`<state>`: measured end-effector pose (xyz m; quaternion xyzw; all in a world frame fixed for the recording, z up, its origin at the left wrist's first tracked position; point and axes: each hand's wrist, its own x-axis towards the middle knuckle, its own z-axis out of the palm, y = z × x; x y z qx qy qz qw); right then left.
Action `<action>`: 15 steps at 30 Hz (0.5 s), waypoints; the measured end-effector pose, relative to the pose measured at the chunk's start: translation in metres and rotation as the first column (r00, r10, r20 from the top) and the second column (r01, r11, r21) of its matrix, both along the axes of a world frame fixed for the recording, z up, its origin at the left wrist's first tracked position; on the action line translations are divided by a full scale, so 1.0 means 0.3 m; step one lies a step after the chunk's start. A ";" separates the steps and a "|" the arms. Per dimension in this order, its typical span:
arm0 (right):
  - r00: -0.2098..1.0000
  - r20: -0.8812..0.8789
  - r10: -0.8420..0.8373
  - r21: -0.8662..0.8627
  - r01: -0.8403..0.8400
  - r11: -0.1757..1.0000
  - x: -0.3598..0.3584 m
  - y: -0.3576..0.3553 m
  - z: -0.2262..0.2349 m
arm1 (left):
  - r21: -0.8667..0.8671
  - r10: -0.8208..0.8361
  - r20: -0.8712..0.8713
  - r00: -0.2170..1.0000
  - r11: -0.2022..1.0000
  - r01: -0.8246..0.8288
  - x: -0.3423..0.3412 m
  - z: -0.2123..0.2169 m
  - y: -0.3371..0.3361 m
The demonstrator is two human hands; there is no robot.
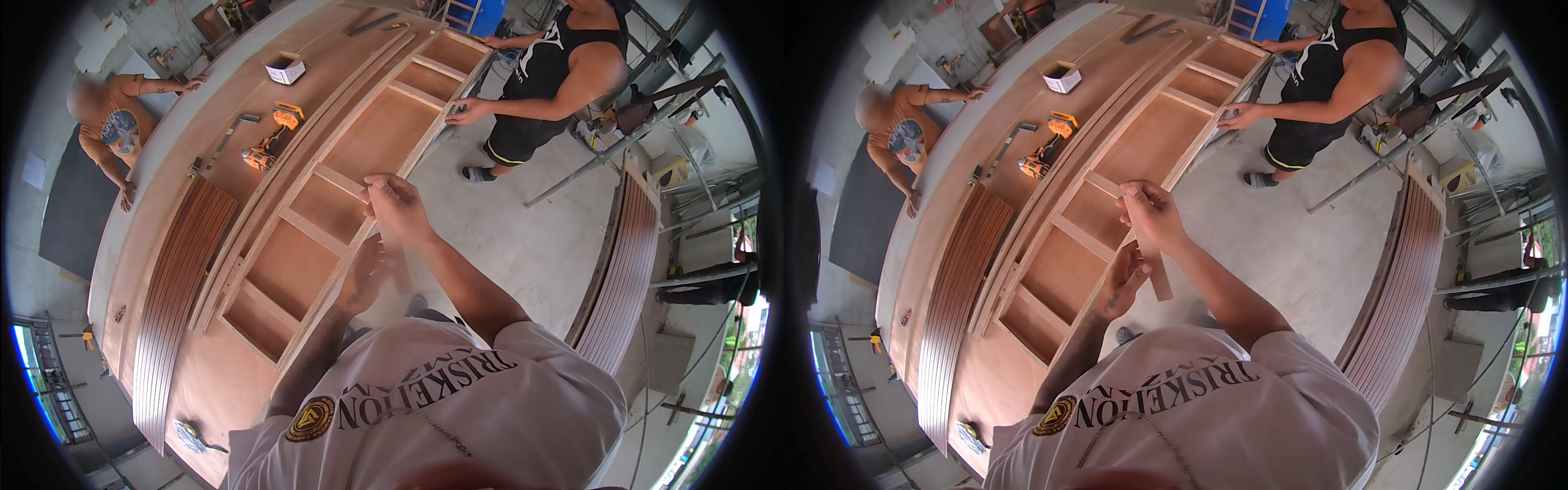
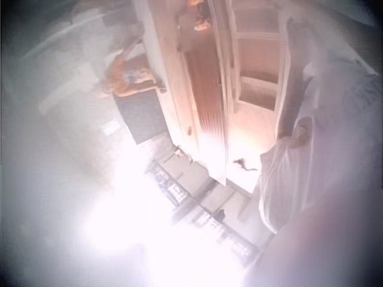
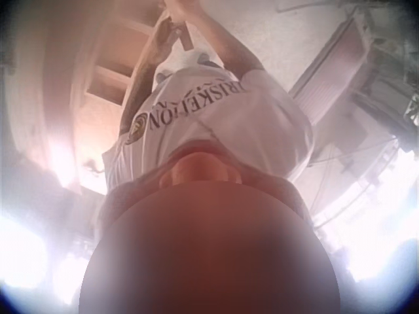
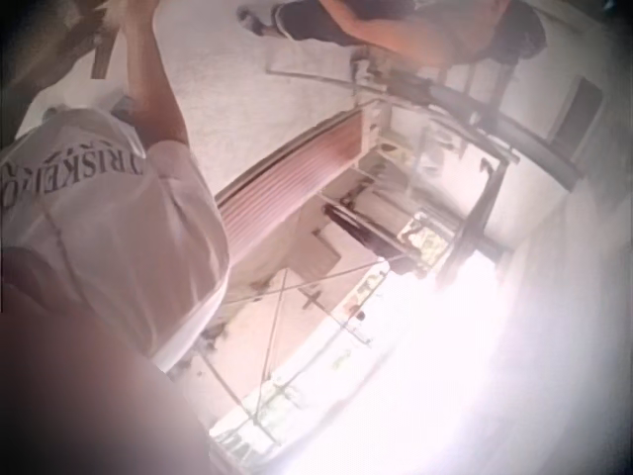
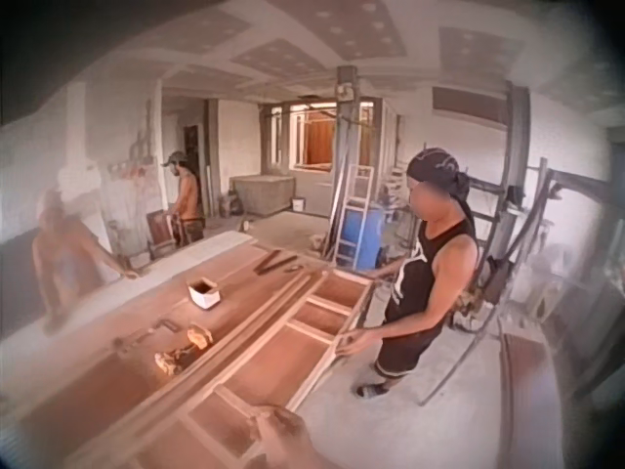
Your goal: The person assembles a wooden frame by positioning planks and using a cordless drill to fasten them. They wipe the surface with a cloth, align components, and secure joints with screws while two coworkers assist nearby.
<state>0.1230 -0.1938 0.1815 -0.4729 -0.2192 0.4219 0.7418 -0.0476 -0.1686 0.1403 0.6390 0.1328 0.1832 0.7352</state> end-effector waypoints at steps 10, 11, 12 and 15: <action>0.464 0.817 -0.342 0.059 0.523 0.850 0.499 -0.031 -0.156 | 0.091 0.050 -0.379 0.924 0.996 -0.016 0.497 -0.019 0.091; 0.411 0.866 -0.286 0.029 0.529 0.848 0.558 -0.037 -0.176 | 0.192 0.087 -0.381 0.920 0.981 -0.013 0.548 -0.036 0.116; 0.348 0.908 -0.232 0.011 0.533 0.846 0.616 -0.038 -0.193 | 0.264 0.121 -0.341 0.932 0.964 -0.029 0.605 -0.057 0.139; 0.325 0.937 -0.129 -0.069 0.532 0.844 0.772 -0.030 -0.223 | 0.361 0.126 -0.325 0.937 0.932 0.000 0.752 -0.117 0.220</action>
